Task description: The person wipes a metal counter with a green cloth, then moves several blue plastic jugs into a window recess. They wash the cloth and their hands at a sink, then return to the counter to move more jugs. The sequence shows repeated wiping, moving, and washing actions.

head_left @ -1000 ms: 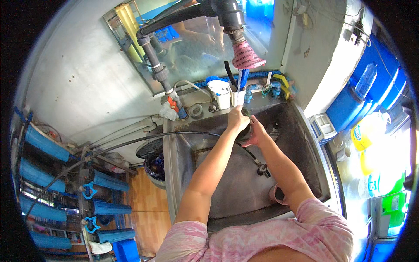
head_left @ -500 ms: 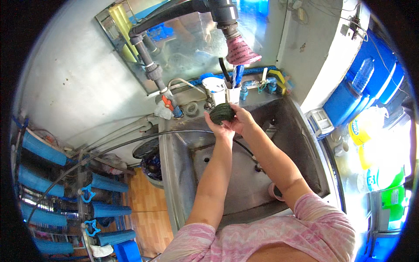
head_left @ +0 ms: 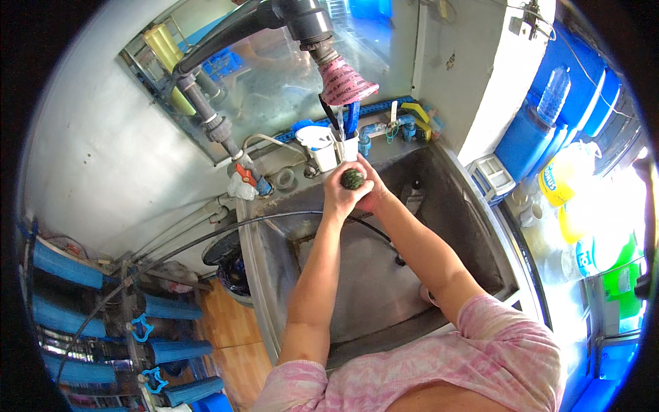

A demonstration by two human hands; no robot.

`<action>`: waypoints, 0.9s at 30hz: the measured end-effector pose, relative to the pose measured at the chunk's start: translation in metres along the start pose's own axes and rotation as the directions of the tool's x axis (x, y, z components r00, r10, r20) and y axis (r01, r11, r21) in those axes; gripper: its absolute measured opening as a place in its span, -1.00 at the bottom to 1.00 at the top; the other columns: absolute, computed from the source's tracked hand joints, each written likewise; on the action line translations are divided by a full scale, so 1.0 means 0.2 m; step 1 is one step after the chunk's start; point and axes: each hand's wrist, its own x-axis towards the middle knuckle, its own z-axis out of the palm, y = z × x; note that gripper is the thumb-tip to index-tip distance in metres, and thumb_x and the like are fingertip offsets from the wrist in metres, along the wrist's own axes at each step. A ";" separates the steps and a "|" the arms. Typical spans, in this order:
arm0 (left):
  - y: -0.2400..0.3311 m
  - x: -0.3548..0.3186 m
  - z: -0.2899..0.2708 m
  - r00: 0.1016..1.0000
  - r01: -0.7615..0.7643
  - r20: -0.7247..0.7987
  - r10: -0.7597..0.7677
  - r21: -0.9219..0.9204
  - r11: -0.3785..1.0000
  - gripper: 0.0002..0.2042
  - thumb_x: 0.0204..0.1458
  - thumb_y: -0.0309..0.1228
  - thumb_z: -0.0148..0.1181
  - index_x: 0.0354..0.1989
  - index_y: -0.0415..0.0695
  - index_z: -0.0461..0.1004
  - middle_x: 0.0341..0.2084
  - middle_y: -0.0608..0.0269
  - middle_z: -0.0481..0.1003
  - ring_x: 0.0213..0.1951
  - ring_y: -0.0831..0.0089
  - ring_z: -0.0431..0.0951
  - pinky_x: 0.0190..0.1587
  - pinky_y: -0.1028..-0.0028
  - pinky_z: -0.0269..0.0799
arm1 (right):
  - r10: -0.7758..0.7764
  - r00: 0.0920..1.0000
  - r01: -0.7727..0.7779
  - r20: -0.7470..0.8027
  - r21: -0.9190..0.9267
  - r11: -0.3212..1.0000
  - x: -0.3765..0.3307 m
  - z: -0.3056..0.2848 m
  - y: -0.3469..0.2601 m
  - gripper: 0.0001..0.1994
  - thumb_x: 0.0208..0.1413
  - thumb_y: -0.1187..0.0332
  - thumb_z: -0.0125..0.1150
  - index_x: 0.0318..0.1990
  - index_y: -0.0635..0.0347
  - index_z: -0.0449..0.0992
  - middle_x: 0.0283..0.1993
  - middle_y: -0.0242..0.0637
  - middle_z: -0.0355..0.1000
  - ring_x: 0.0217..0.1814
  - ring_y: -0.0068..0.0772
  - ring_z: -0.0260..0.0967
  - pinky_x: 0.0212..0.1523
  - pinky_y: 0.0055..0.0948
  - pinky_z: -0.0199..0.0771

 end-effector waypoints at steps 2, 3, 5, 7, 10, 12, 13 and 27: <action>-0.01 -0.05 0.01 0.967 0.028 -0.236 -0.092 -0.260 0.965 -0.79 -0.20 -0.60 0.33 -0.38 -0.16 0.45 -0.39 0.27 0.51 -0.26 0.46 0.51 -0.17 0.46 0.44 | -0.163 0.960 0.113 -0.229 -0.217 0.970 0.05 0.07 -0.01 -0.55 0.17 -0.03 0.03 -0.14 0.24 0.46 -0.15 -0.13 0.47 -0.15 -0.21 0.45 -0.08 -0.18 0.48; -0.03 -0.07 0.02 0.915 -0.026 -0.363 -0.178 -0.492 0.870 -0.82 -0.11 -0.59 0.29 -0.35 -0.18 0.42 -0.34 0.22 0.49 -0.24 0.39 0.52 -0.17 0.40 0.48 | -0.249 0.945 0.212 -0.212 -0.180 0.961 0.07 0.11 0.00 -0.68 0.10 0.14 0.16 -0.21 0.26 0.48 -0.20 -0.13 0.47 -0.26 -0.26 0.46 -0.15 -0.25 0.48; -0.08 -0.09 0.01 0.716 -0.049 -0.470 -0.516 -0.771 0.635 -0.80 -0.05 -0.56 0.27 -0.28 -0.19 0.38 -0.30 0.19 0.48 -0.23 0.37 0.50 -0.13 0.38 0.49 | -0.486 0.833 0.292 -0.266 -0.534 0.793 0.10 0.16 0.03 -0.75 -0.05 0.32 0.26 -0.25 0.28 0.49 -0.24 -0.14 0.46 -0.33 -0.32 0.43 -0.22 -0.33 0.46; -0.13 -0.08 -0.01 0.718 -0.010 -0.252 -0.649 -0.936 0.352 -0.78 0.14 -0.27 0.10 -0.15 -0.12 0.36 -0.24 0.23 0.48 -0.20 0.36 0.53 -0.15 0.38 0.50 | -0.600 0.793 0.318 -0.102 -0.771 0.552 0.13 0.20 0.06 -0.76 -0.26 0.48 0.29 -0.35 0.30 0.47 -0.40 -0.24 0.46 -0.42 -0.41 0.40 -0.29 -0.41 0.43; -0.18 -0.07 -0.03 0.758 0.010 -0.127 -0.640 -0.978 0.206 -0.67 0.19 -0.14 -0.09 -0.07 -0.12 0.39 -0.14 0.19 0.47 -0.04 0.29 0.48 0.00 0.30 0.42 | -0.670 0.673 0.490 0.314 -0.868 0.086 0.13 0.25 0.08 -0.81 -0.29 0.47 0.20 -0.40 0.27 0.51 -0.45 -0.22 0.49 -0.37 -0.41 0.42 -0.20 -0.43 0.43; -0.19 -0.03 -0.04 0.795 0.033 -0.079 -0.601 -0.985 0.172 -0.63 0.19 -0.14 -0.15 -0.09 -0.15 0.42 -0.12 0.15 0.47 0.03 0.27 0.44 0.08 0.26 0.37 | -0.518 0.763 0.486 0.388 -0.872 0.063 0.12 0.27 0.07 -0.87 -0.27 0.47 0.17 -0.48 0.28 0.53 -0.48 -0.25 0.50 -0.38 -0.42 0.42 -0.21 -0.43 0.43; -0.20 -0.01 -0.05 0.825 0.082 -0.085 -0.559 -0.960 0.267 -0.61 0.18 -0.10 -0.15 -0.04 -0.14 0.40 -0.06 0.16 0.44 0.06 0.25 0.41 0.11 0.24 0.34 | -0.439 0.788 0.496 0.431 -0.868 0.039 0.11 0.28 0.05 -0.89 -0.26 0.47 0.15 -0.51 0.28 0.54 -0.49 -0.26 0.50 -0.39 -0.43 0.42 -0.22 -0.44 0.43; -0.28 0.06 -0.14 0.699 0.680 0.709 -0.089 -0.698 -0.226 -0.67 0.16 0.02 -0.10 -0.10 0.12 0.44 -0.23 0.40 0.51 -0.17 0.45 0.51 -0.17 0.33 0.44 | -0.504 0.844 0.240 -0.183 -0.712 0.660 0.13 0.31 -0.06 -0.93 -0.28 0.52 0.07 -0.62 0.28 0.49 -0.51 -0.23 0.42 -0.44 -0.37 0.35 -0.37 -0.44 0.35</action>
